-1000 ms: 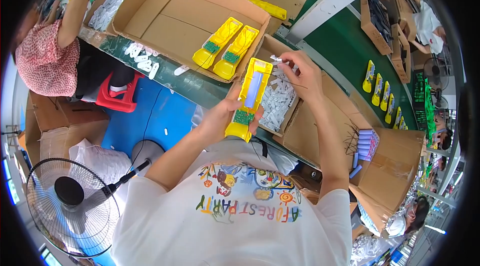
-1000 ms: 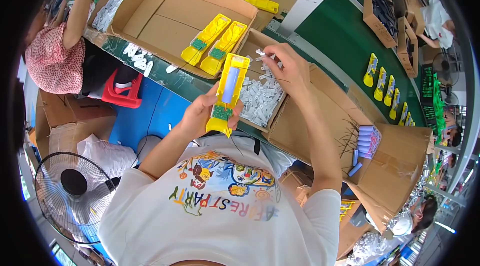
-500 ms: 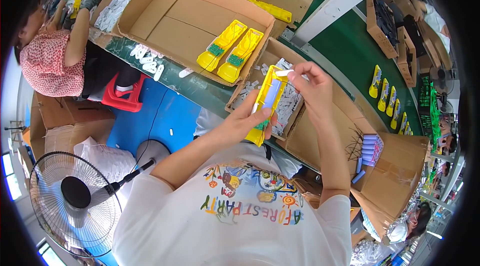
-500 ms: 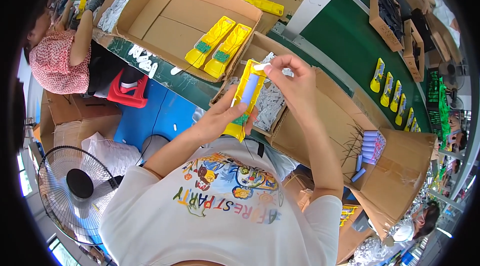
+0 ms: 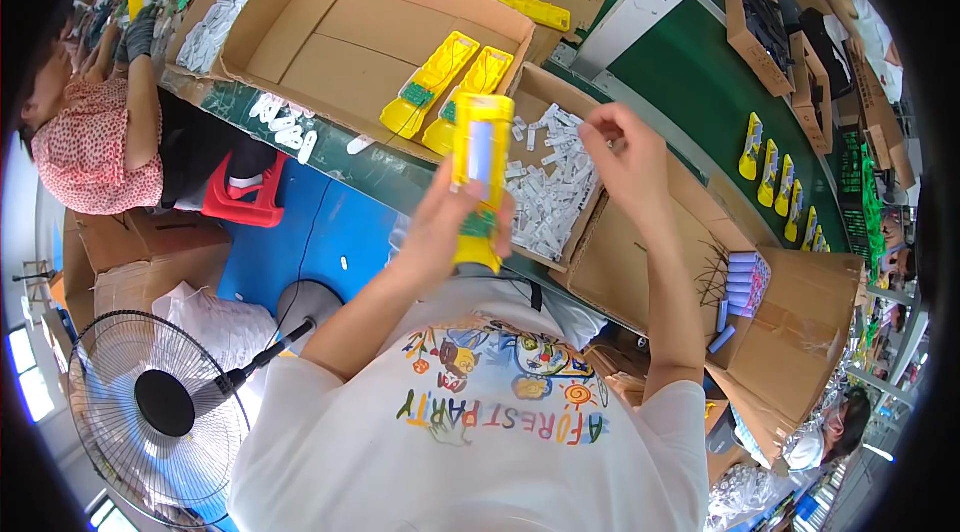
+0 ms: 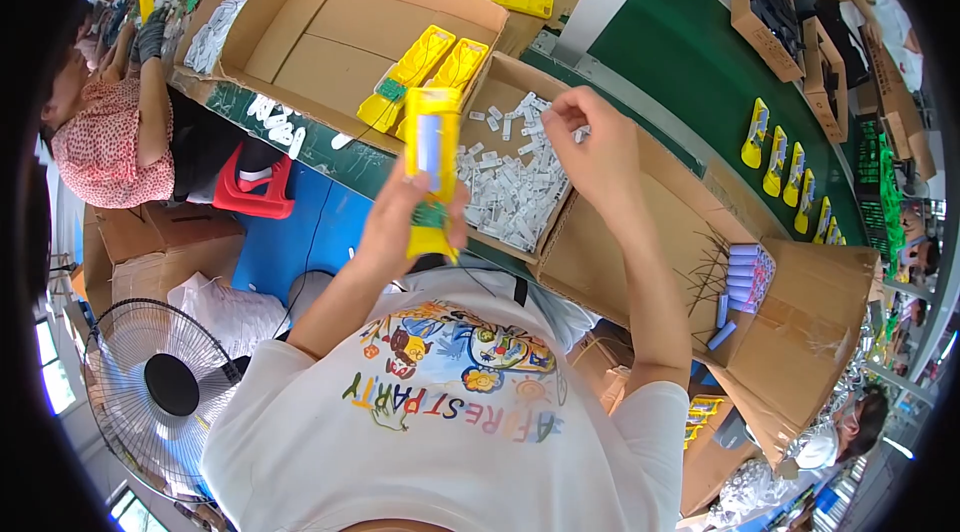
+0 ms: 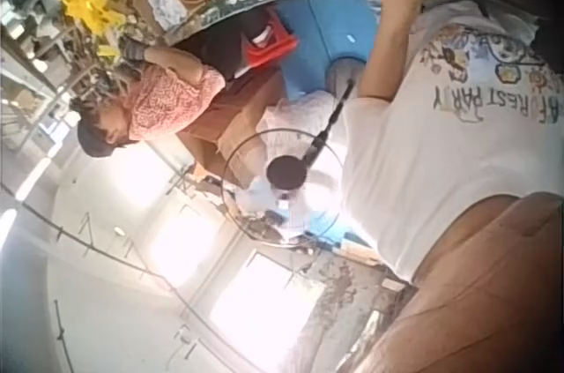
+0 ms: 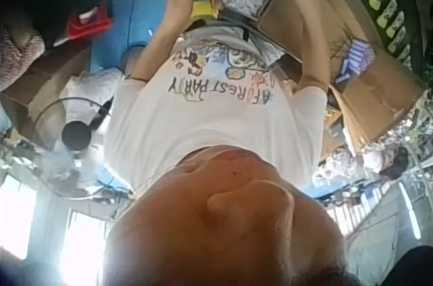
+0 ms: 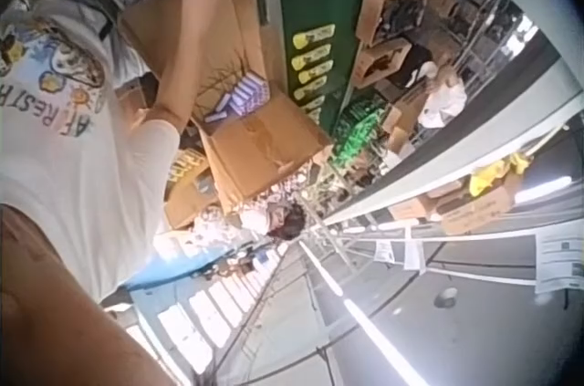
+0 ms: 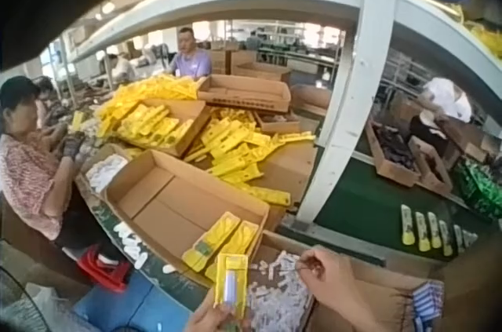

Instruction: Assembling electronic components into yellow plastic housings on a factory assembly line.

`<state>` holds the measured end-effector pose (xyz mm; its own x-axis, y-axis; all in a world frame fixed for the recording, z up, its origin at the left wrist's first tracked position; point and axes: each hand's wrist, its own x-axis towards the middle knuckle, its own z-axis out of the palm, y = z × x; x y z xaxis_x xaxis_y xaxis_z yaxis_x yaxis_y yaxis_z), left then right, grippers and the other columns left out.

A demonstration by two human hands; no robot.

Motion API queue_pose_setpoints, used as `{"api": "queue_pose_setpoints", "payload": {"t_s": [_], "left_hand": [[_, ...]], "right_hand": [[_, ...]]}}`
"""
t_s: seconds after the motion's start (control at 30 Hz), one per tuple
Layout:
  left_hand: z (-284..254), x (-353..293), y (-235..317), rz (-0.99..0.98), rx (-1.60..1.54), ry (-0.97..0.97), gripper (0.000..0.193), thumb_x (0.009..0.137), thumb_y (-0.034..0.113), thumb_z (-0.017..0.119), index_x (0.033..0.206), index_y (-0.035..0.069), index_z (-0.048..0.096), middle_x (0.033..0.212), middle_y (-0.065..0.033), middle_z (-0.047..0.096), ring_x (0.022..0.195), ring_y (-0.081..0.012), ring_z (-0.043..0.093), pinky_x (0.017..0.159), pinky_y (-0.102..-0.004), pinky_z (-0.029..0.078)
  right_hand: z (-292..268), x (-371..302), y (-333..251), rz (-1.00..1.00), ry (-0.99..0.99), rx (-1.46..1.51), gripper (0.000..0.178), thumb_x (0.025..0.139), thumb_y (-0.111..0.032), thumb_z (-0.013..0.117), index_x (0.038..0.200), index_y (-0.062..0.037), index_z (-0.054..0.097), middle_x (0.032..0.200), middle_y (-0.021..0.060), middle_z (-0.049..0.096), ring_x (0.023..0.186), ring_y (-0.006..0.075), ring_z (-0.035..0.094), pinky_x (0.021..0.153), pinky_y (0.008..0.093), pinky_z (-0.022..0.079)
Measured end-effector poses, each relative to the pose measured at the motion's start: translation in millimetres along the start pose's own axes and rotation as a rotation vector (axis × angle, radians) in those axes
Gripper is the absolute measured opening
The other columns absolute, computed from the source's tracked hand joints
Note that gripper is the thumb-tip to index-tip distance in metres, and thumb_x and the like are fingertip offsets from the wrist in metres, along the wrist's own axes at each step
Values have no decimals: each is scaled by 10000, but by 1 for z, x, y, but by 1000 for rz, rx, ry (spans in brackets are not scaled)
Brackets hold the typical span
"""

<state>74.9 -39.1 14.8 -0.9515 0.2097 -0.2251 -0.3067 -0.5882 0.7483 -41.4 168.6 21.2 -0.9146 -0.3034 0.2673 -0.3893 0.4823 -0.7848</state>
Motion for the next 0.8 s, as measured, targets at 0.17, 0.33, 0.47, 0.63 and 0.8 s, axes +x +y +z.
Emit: {"api": "queue_pose_setpoints", "payload": {"t_s": [0.17, 0.33, 0.47, 0.63, 0.8], "left_hand": [[-14, -6, 14, 130, 55, 70, 346, 962, 336, 438, 1201, 108, 336, 819, -119, 545, 616, -210, 580, 579, -343, 500], [-10, -5, 7, 55, -49, 68, 374, 971, 311, 412, 1287, 138, 315, 831, -107, 552, 616, -204, 577, 590, -331, 497], [-5, -7, 3, 14, -70, 28, 356, 982, 251, 389, 1306, 120, 323, 850, -104, 564, 622, -191, 582, 612, -322, 502], [1, -5, 4, -139, 55, 0, 331, 976, 237, 431, 1267, 105, 346, 873, -88, 579, 614, -168, 588, 603, -311, 500], [5, 0, -1, -183, 154, -84, 254, 981, 251, 452, 1174, 99, 386, 885, -67, 578, 609, -158, 599, 586, -287, 493]], "right_hand": [[23, 13, 13, 52, -298, -394, 152, 800, -155, 671, 852, -12, 672, 787, 133, 668, 677, 293, 641, 641, 355, 505], [59, 22, 35, -4, -432, -741, 198, 792, -228, 657, 860, -44, 690, 826, 146, 662, 784, 314, 638, 682, 388, 505], [43, 14, 39, -259, -364, -596, 167, 788, -183, 675, 878, -43, 660, 807, 99, 649, 735, 243, 644, 657, 368, 503], [9, 14, -11, 231, -351, 223, 103, 853, -78, 649, 945, -34, 659, 772, 12, 628, 720, 81, 622, 589, 234, 492], [6, 9, -23, 353, -143, 504, 175, 847, -96, 682, 1003, -19, 686, 791, 37, 667, 669, 109, 642, 574, 228, 524]]}}
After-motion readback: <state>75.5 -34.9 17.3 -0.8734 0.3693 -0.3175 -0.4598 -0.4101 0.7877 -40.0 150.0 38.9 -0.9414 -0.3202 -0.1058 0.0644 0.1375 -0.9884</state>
